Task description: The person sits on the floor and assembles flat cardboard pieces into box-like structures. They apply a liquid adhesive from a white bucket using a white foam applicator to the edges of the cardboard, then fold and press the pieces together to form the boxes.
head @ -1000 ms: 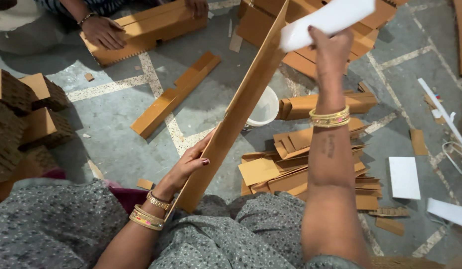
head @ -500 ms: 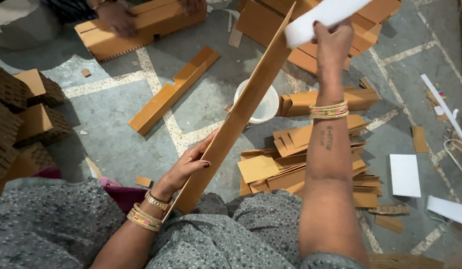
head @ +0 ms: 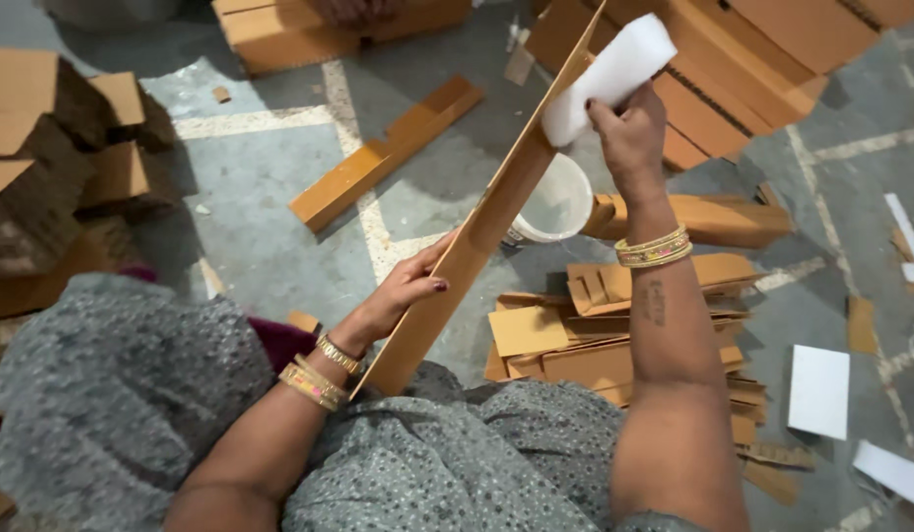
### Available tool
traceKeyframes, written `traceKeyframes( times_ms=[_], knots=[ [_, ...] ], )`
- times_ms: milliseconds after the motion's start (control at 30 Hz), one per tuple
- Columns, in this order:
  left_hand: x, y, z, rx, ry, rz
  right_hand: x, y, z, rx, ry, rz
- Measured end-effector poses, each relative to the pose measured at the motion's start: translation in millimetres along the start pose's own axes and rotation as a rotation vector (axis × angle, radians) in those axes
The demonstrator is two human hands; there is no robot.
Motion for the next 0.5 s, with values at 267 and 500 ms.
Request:
traceKeyframes(
  times_ms=[267,500],
  knots=[
    [-7.1,-15.5,-3.8,-0.057,0.099,0.072,32.7,36.2,-41.1,-0.025,0.070,-0.140],
    [-12.7,-17.1,7.6,0.072,0.166,0.069,54.5,53.6,-77.0,0.027,-0.049,-0.230]
  ],
)
Point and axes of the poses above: each hand's wrist, its own x-axis away from the middle knuckle, its own y-axis out of the palm, z = x × y, the point moved 1 cm from there along -x, towards the middle knuckle, and after that the axes turned 11 degrees about x, right-handed, at the moved point
